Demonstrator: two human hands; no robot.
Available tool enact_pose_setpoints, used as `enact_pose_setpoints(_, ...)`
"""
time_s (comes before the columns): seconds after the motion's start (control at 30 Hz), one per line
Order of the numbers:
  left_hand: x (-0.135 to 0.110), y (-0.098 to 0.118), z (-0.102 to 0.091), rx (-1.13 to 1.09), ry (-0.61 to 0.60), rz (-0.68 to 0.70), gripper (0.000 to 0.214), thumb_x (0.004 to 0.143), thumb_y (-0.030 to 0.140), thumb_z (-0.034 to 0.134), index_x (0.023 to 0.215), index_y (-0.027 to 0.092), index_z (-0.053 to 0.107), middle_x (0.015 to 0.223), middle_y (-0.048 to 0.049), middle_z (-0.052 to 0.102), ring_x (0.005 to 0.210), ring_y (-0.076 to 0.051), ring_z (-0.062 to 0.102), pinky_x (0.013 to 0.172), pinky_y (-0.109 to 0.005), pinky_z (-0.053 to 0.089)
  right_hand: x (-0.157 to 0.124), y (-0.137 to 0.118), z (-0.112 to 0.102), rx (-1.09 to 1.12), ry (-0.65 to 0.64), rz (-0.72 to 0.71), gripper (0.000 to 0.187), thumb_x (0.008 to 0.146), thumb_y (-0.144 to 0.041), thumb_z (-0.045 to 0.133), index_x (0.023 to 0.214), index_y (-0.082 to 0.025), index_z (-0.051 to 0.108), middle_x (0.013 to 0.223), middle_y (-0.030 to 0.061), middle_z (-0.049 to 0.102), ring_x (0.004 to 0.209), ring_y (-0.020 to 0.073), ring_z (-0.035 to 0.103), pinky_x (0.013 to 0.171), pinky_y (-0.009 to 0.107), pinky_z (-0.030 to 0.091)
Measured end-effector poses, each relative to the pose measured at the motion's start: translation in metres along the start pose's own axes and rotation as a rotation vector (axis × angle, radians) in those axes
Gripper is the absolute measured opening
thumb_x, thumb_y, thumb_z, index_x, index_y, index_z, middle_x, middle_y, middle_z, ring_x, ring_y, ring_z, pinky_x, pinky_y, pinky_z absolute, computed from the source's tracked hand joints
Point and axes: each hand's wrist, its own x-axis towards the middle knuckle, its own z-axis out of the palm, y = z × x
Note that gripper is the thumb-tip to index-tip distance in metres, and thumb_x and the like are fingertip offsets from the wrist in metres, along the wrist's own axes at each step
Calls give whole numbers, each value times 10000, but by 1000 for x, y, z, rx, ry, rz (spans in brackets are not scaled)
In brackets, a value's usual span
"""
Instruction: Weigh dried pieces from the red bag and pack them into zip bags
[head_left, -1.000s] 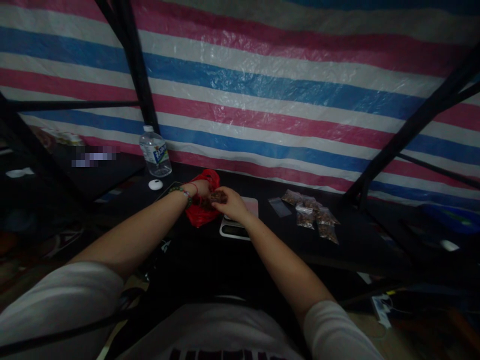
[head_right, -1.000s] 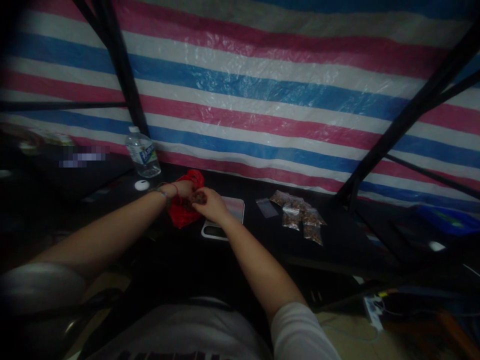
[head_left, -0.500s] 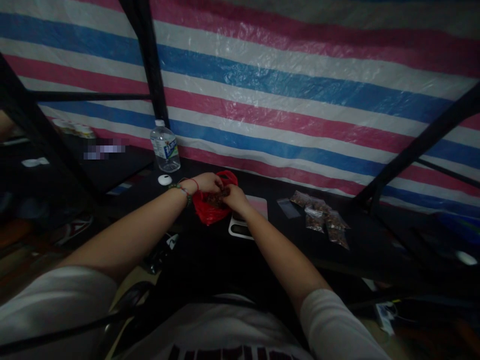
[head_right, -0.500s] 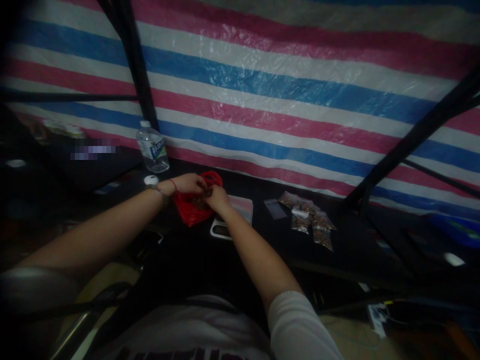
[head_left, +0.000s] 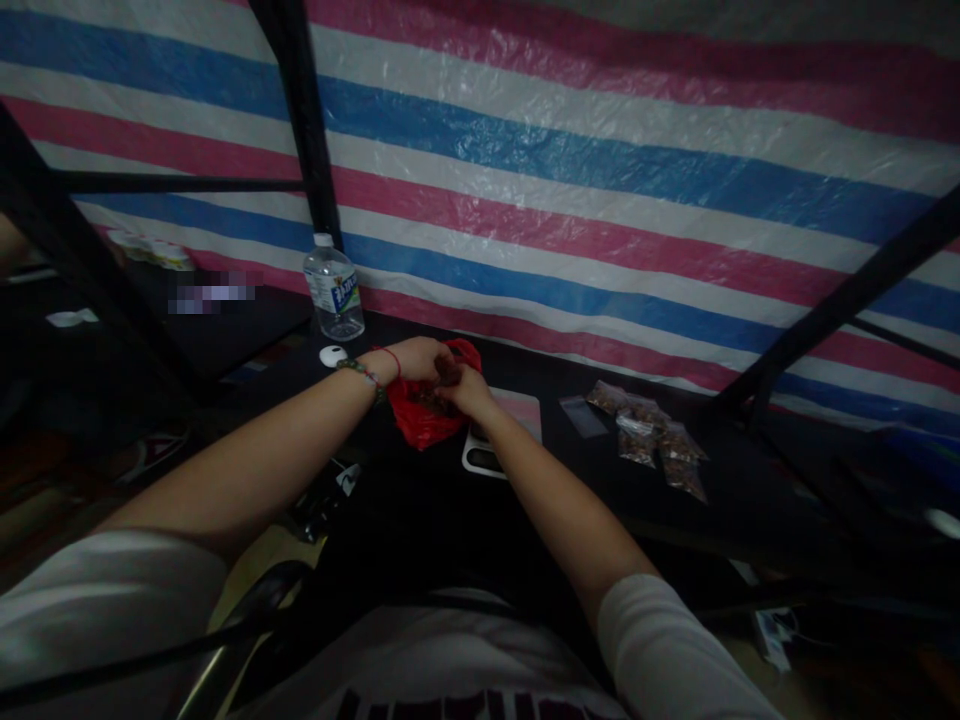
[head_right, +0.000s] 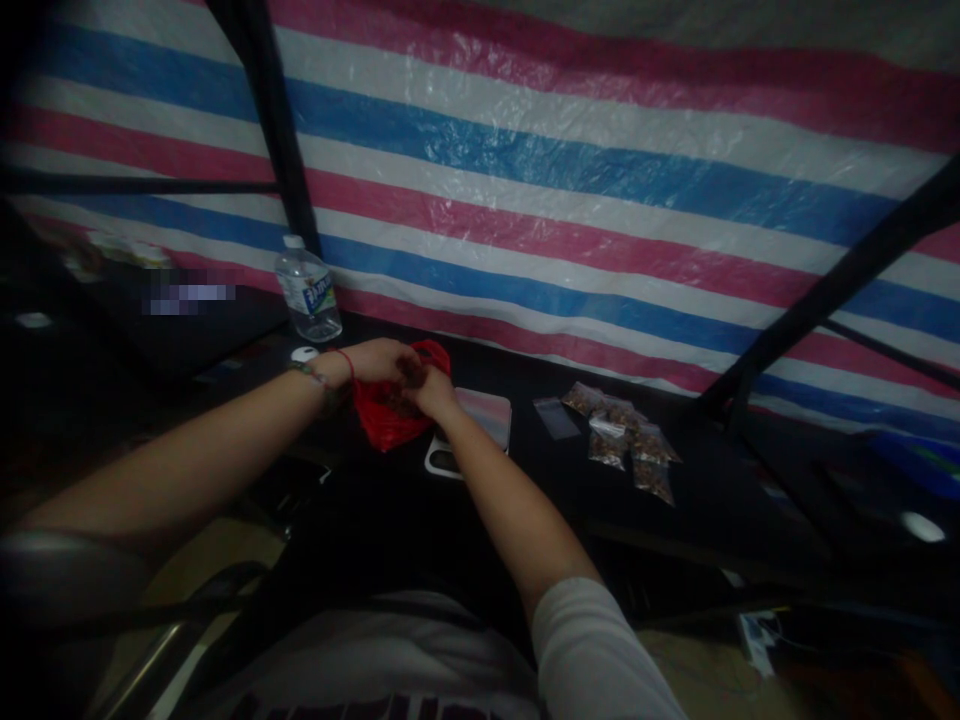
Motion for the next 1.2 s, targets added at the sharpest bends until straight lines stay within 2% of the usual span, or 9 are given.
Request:
enact_pose_setpoints(0.17,-5,1,1,-2,119,38,427,724,203,534,1136,217,643,1080,-14,698,920,-147,642,797,-184,468,1,3,2,46,32,0,303,589,-190,748,873,-186,643,858,9,696,811,192,654,778,326,510)
enact_pose_setpoints(0.37,-8,-2,-1,-26,240,27,383,756,174,468,1075,200,679,1041,-18,711,919,-142,648,811,-187,459,-2,2,-3,28,53,-38,388,614,-188,729,986,-191,621,972,30,688,914,195,642,839,324,489)
enact_pose_setpoints(0.5,-7,-9,4,25,209,32,343,769,245,494,1039,215,703,1021,-12,719,904,-152,650,808,-194,455,-8,-4,-11,-65,50,-89,409,634,-232,722,1029,-205,618,1025,41,673,967,215,628,858,330,478)
enact_pose_setpoints(0.6,-6,-11,9,32,173,60,320,763,269,516,1009,238,719,996,6,725,885,-146,655,818,-188,447,-12,-8,-16,-101,22,-74,425,638,-232,722,1049,-203,618,1016,47,675,960,226,630,834,327,484)
enact_pose_setpoints(0.77,-6,-6,12,-47,234,74,331,789,298,513,1045,216,704,1017,-6,719,910,-158,650,813,-196,453,-16,-11,-18,-76,12,-56,387,638,-241,735,1009,-202,631,955,33,689,911,215,640,807,322,494)
enact_pose_setpoints(0.93,-9,-9,10,-58,385,-50,353,838,309,450,1065,177,685,1064,-45,703,935,-176,639,845,-225,456,-26,-7,-33,-5,72,-60,350,648,-213,725,986,-202,634,980,21,686,916,174,637,844,303,485)
enact_pose_setpoints(1.0,-9,-11,11,-23,354,-101,344,830,273,448,1053,174,691,1059,-51,704,936,-178,638,852,-228,452,-34,-1,-46,-2,113,-73,346,660,-220,717,994,-200,630,986,22,686,925,168,637,846,300,482)
enact_pose_setpoints(1.2,3,-2,29,77,7,-77,294,763,237,534,991,204,717,977,-47,720,851,-166,645,777,-216,459,-68,34,-88,-108,278,-63,304,687,-294,693,973,-204,644,977,44,693,926,190,636,863,338,464)
